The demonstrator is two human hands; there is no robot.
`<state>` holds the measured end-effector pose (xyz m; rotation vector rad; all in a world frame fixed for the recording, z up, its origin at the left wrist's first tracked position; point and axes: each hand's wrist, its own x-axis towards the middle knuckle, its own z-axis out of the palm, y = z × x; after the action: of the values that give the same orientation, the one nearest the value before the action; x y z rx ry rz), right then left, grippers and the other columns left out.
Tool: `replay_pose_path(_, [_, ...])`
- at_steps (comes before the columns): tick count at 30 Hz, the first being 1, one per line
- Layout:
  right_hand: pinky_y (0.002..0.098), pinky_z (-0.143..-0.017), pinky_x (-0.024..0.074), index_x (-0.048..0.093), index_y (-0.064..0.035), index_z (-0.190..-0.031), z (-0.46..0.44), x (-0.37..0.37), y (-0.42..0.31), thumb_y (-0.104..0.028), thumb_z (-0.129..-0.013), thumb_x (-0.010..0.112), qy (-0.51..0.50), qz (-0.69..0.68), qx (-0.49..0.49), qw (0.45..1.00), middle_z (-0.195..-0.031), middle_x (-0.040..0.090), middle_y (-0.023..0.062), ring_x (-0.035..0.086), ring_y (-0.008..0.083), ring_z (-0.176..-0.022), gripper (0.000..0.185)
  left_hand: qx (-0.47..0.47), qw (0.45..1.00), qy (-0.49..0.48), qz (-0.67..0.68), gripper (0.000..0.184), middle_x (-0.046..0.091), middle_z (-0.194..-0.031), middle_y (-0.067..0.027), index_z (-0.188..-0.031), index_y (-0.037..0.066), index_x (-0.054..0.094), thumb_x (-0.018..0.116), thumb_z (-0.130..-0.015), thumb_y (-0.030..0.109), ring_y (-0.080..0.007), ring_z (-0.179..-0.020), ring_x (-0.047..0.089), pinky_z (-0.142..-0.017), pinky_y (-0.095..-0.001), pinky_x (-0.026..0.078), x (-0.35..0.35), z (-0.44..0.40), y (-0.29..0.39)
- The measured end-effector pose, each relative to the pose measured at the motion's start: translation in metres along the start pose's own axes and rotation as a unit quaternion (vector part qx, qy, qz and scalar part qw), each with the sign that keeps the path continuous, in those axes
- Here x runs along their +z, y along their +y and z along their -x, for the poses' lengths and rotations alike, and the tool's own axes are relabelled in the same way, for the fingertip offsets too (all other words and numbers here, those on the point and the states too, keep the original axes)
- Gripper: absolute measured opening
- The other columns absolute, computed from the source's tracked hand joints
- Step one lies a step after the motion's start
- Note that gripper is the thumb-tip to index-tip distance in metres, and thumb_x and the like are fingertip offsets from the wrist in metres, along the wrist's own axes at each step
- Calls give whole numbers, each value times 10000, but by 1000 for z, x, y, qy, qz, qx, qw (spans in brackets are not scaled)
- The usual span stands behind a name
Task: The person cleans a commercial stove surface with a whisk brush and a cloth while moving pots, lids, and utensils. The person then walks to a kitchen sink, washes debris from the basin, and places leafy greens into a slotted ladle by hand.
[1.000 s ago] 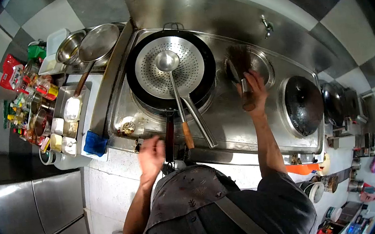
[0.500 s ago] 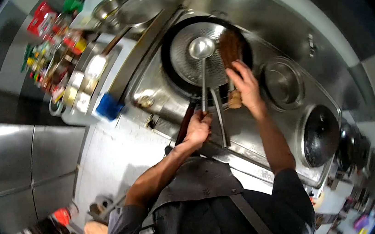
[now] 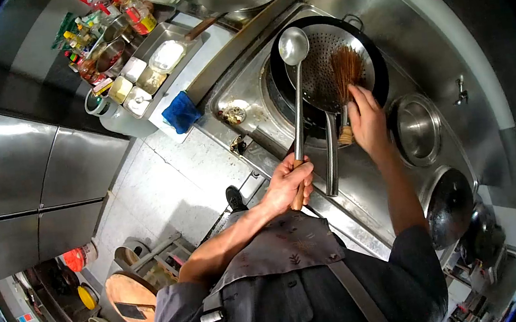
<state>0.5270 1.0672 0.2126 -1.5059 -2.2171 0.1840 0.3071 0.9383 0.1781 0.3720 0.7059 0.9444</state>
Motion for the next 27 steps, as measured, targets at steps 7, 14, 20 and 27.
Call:
replay_pose_path(7, [299, -715, 526, 565, 10, -1188, 63, 52, -125, -185, -975, 603, -190, -420, 230, 857, -951, 682, 99, 642, 148, -841, 291, 77, 964, -199, -156, 201, 624, -793, -75, -1054, 60, 559, 528, -1024, 257, -173, -619, 614, -577, -343, 533, -39, 9, 8])
replay_pose_path(14, [334, -582, 506, 561, 8, -1062, 83, 65, -174, -176, -954, 559, -188, -362, 315, 857, -792, 624, 93, 622, 182, -645, 213, -67, 756, -266, -594, 292, 722, -877, -118, -1032, 52, 700, 585, -980, 315, -215, -795, 687, -747, -367, 537, -84, 46, 89])
replay_pose_path(20, [343, -405, 453, 484, -6, -942, 101, 83, -221, -158, -963, 520, -198, -346, 455, 796, -722, 547, 76, 555, 161, -468, 157, -23, 866, -49, -497, 244, 686, -809, -49, -1038, 15, 693, 654, -953, 241, -100, -731, 611, -693, -277, 507, -152, 62, 125])
replay_pose_path(27, [369, -376, 416, 474, -1, -923, 104, 111, -246, -140, -946, 548, -221, -381, 481, 758, -681, 510, 78, 520, 178, -432, 159, 33, 880, 13, -473, 273, 702, -859, -118, -1068, 4, 684, 685, -912, 228, -163, -770, 645, -735, -314, 516, -204, 68, 114])
